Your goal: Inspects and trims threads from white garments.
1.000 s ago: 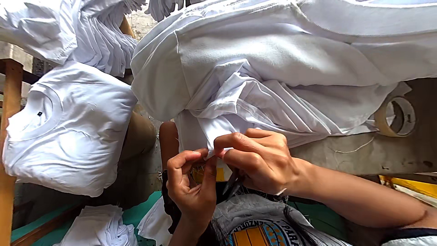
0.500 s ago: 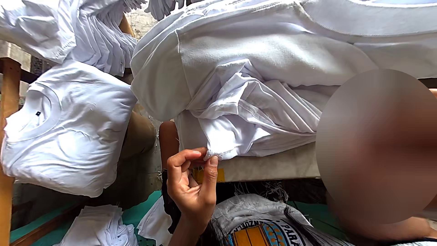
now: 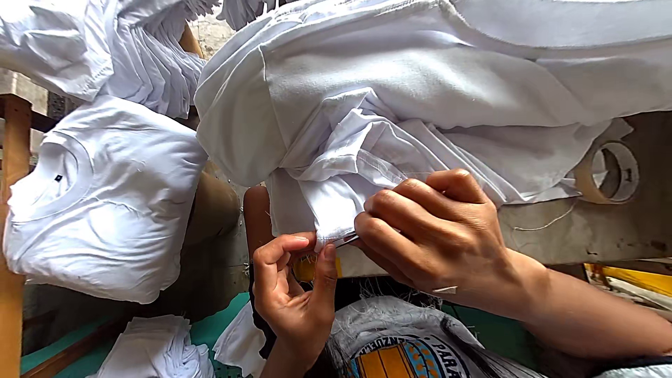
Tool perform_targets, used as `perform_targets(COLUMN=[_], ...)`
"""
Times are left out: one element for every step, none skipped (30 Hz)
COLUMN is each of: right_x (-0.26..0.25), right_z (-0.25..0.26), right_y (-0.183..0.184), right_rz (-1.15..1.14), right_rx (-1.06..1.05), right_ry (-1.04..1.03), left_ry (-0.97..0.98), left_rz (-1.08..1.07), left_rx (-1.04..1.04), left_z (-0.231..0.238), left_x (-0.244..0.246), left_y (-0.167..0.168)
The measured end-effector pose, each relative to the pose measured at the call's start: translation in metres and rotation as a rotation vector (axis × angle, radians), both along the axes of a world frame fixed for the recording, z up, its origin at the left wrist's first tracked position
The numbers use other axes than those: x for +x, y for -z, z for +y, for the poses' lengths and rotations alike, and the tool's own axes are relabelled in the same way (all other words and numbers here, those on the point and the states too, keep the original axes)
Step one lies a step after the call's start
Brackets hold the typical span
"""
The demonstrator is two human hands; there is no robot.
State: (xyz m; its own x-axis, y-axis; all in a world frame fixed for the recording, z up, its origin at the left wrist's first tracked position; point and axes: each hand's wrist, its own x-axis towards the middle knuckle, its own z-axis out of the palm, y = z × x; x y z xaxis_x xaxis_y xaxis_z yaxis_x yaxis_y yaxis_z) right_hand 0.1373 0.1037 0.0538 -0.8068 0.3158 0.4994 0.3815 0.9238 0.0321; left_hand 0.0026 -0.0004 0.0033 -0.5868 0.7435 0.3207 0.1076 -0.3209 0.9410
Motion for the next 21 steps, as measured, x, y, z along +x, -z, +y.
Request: perform_targets(right_x=[-0.0001, -0.0003, -0.0006, -0.0009, -0.0011, -0.0012, -0.0011, -0.0009, -0.0007, -0.0005, -0.0003, -0.0004, -0.0006, -0.0009, -0.0012, -0.0014, -0.0016, -0.0017, -0.0018, -0.0019, -0.0022], right_z=[-0.0001, 0.0000, 0.0003, 0.0006, 0.0008, 0.0011, 0.0013, 0.0016, 0.0018, 0.0018, 0.0019, 0.0020, 0.0020, 0.0020, 0.0021, 0.0021, 0.0020, 0.0018, 0.0018, 0.0019, 0.0020], right_y=[-0.0010, -0.0016, -0.0018, -0.0018, -0.0016, -0.0015, -0.0014, -0.0013, -0.0014, -0.0015, -0.0016, -0.0015, -0.0012, -0.0009, -0.0006, -0.0004, -0.0003, -0.0004, -0.0004, -0.0002, 0.0001], right_rz=[-0.013, -0.022, -0.024, -0.023, -0.021, -0.019, -0.020, -0.018, -0.015, -0.013, -0.013, -0.012, -0.014, -0.015, -0.013, -0.009, -0.007, -0.007, -0.005, -0.004, -0.005], right_rx=[0.005, 0.008, 0.009, 0.009, 0.008, 0.006, 0.005, 0.002, -0.001, -0.005, -0.005, -0.006, -0.005, -0.006, -0.007, -0.016, -0.023, -0.031, -0.039, -0.044, -0.048], right_ry=[0.003, 0.004, 0.003, 0.002, 0.002, 0.002, 0.003, 0.004, 0.004, 0.004, 0.006, 0.006, 0.006, 0.006, 0.003, -0.001, -0.005, -0.008, -0.009, -0.011, -0.008], left_ry=[-0.002, -0.004, -0.004, -0.003, -0.002, -0.002, -0.002, -0.002, -0.002, -0.002, -0.003, -0.004, -0.005, -0.007, -0.007, -0.008, -0.008, -0.009, -0.007, -0.006, -0.005], left_rz=[0.008, 0.011, 0.013, 0.015, 0.014, 0.014, 0.015, 0.017, 0.019, 0.018, 0.015, 0.014, 0.015, 0.016, 0.018, 0.020, 0.020, 0.020, 0.020, 0.020, 0.019], left_rx=[0.000, 0.002, 0.003, 0.003, 0.004, 0.004, 0.003, 0.000, -0.001, -0.002, -0.001, 0.000, -0.001, -0.001, -0.001, -0.002, -0.002, -0.003, -0.002, 0.000, 0.002], left_z=[0.0003, 0.0007, 0.0010, 0.0011, 0.0012, 0.0012, 0.0013, 0.0013, 0.0013, 0.0012, 0.0013, 0.0014, 0.0014, 0.0014, 0.0013, 0.0013, 0.0014, 0.0012, 0.0010, 0.0008, 0.0009], left_x=[0.0002, 0.0004, 0.0006, 0.0007, 0.0007, 0.0007, 0.0007, 0.0006, 0.0005, 0.0005, 0.0005, 0.0006, 0.0007, 0.0007, 0.0007, 0.0006, 0.0005, 0.0004, 0.0002, 0.0001, 0.0001], left_y=[-0.0002, -0.0005, -0.0007, -0.0011, -0.0014, -0.0016, -0.0019, -0.0020, -0.0021, -0.0022, -0.0023, -0.0023, -0.0021, -0.0018, -0.0016, -0.0014, -0.0013, -0.0015, -0.0015, -0.0015, -0.0013])
